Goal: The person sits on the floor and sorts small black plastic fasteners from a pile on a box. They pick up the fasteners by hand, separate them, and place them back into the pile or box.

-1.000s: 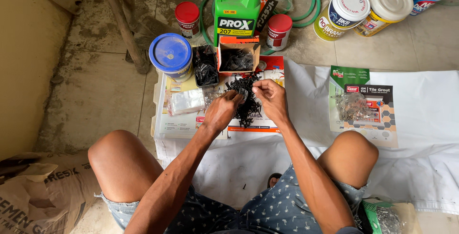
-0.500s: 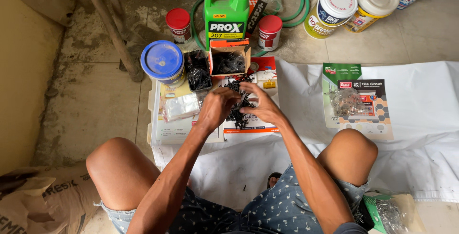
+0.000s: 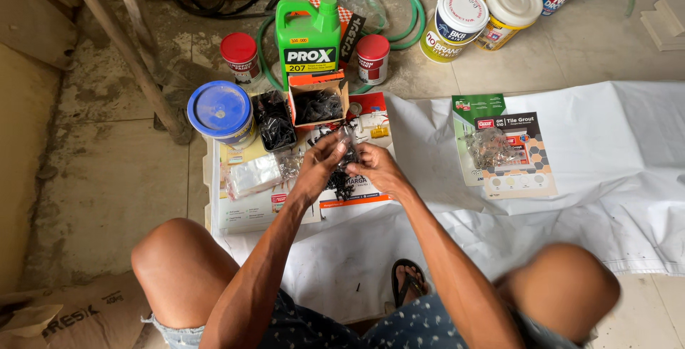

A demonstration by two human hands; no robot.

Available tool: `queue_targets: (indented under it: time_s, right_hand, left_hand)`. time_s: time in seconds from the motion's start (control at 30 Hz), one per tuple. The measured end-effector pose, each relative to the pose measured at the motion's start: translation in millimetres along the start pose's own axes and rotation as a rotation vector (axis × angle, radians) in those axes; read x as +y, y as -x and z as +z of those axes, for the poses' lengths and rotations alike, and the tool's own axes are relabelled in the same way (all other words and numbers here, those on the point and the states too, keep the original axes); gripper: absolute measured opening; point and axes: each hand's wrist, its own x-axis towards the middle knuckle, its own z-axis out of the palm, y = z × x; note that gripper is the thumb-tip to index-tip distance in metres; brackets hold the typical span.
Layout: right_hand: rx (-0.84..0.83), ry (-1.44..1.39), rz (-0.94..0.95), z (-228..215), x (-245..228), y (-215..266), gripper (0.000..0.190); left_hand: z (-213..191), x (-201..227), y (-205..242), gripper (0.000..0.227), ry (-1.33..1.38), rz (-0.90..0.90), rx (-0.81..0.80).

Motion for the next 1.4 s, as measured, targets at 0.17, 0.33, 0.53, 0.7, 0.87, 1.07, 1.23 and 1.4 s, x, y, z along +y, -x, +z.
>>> queue_targets:
  time_s: [0.17,0.33,0.53,0.7,0.87,1.07,1.23,1.4]
  right_hand:
    - [0.001,0.070,-0.019,10,14,-2,0.042]
    - [0.015,0.143,-0.043,12,30,-6,0.044]
    - [0.086,0.162,0.096,-16,33,-16,0.039]
    - [0.164,0.524,0.160,-42,25,-34,0.017]
    - [-0.060,0.618,0.256,-32,-3,-37,0.029]
    - [-0.234,0.888,0.171,-36,0,-37,0.038]
    - [-0.272,1.051,0.020,-32,7,-28,0.015]
    - [-0.252,1.036,0.080,-31,-22,-26,0.008]
  left_hand:
    - [-20,-79,-30,0.032,0.280,-0.044,0.116]
    - [-29,-114,-29,0.022,0.491,-0.036,0.250]
    - [-36,-110,-33,0.032,0.555,-0.042,0.257]
    - [-36,-102,-29,0.037,0.543,0.022,0.194]
    - [-40,-119,-33,0.040,0.526,0.044,0.184]
    - [-40,-121,-33,0.041,0.532,0.052,0.174]
    - [-47,-126,-29,0.041,0.523,0.046,0.168]
    - [-45,-120,-25,0.040,0.521,0.033,0.163]
